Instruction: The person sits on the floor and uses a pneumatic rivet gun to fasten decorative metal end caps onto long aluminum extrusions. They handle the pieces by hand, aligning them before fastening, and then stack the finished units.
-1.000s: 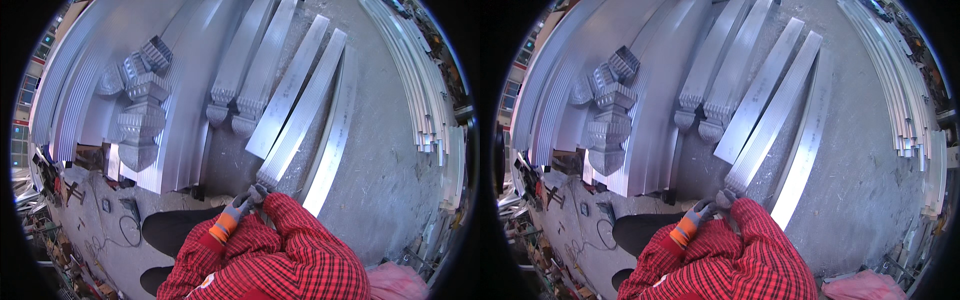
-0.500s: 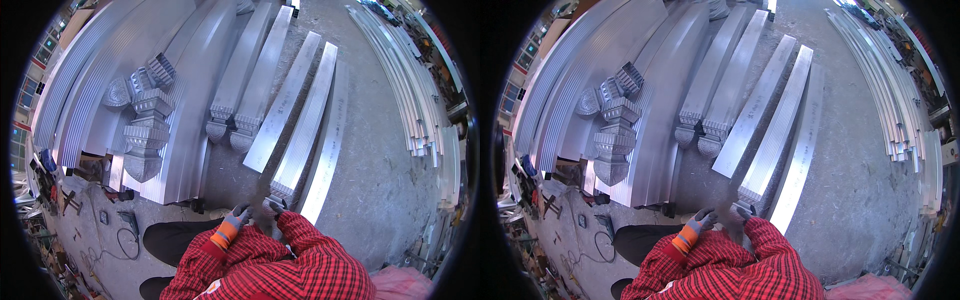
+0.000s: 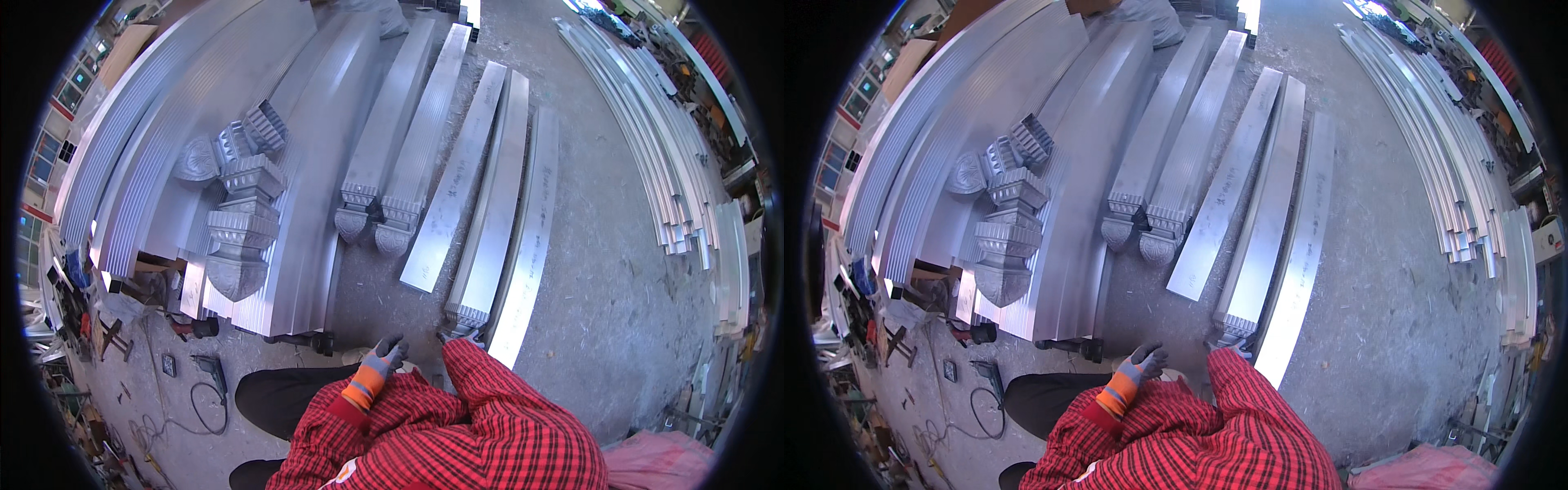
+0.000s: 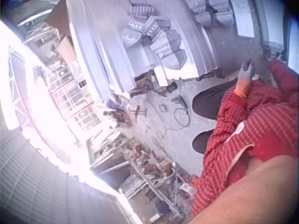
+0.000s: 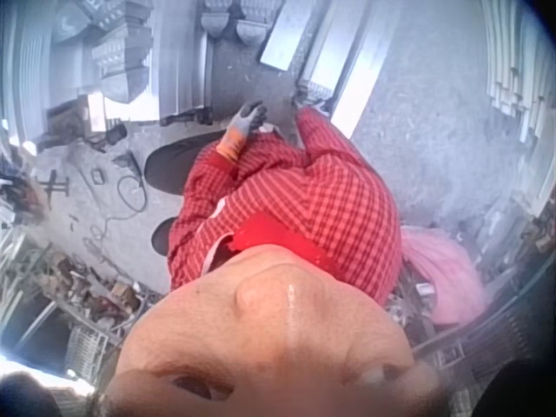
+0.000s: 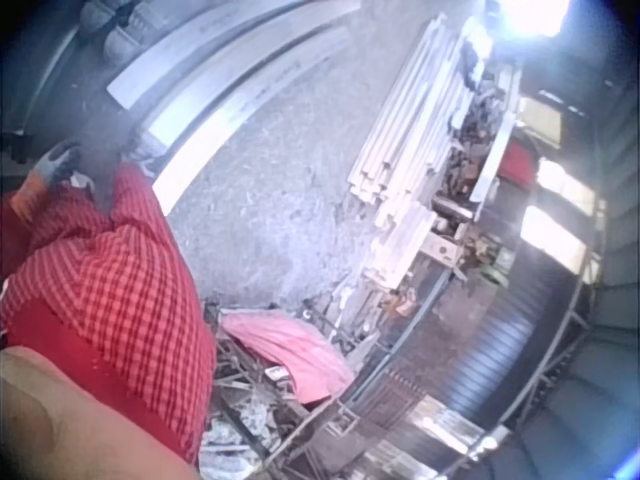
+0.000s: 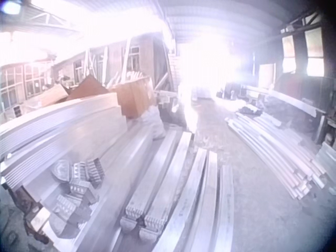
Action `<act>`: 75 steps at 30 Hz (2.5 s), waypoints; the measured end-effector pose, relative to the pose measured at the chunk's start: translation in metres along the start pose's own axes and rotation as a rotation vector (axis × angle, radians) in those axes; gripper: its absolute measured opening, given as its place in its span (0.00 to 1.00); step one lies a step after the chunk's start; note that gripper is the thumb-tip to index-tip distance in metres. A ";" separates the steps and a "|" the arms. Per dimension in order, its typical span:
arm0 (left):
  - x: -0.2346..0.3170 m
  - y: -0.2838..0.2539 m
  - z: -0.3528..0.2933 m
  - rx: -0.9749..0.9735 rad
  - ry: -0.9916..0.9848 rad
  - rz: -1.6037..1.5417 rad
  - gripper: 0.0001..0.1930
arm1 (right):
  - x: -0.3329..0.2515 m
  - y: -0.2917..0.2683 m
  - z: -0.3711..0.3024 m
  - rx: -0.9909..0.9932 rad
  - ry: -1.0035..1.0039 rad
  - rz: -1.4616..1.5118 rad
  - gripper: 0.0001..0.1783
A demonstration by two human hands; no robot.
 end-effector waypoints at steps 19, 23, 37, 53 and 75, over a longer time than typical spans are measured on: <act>0.042 0.045 -0.021 0.043 0.078 0.121 0.24 | -0.008 -0.017 -0.009 -0.361 -0.194 0.401 0.23; 0.043 0.031 -0.035 0.067 0.104 0.080 0.24 | -0.040 0.075 -0.043 -0.562 -0.244 0.642 0.24; 0.080 0.101 0.006 -0.179 0.303 0.424 0.54 | -0.147 0.144 -0.153 -1.003 -0.230 0.291 0.48; 0.077 0.094 0.020 -0.122 0.414 0.382 0.49 | -0.130 0.108 -0.140 -0.878 0.050 0.280 0.47; 0.047 0.150 0.013 -0.653 -0.107 0.463 0.46 | -0.132 -0.091 0.007 0.214 -0.175 0.187 0.42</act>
Point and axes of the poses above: each hand's wrist, its own z-axis towards the middle knuckle, its own y-axis out of the palm, x = y × z, the point moved 4 cm from there along z, towards the middle knuckle, and after that the axes turned 15 degrees about -x, right-handed, at the moved point
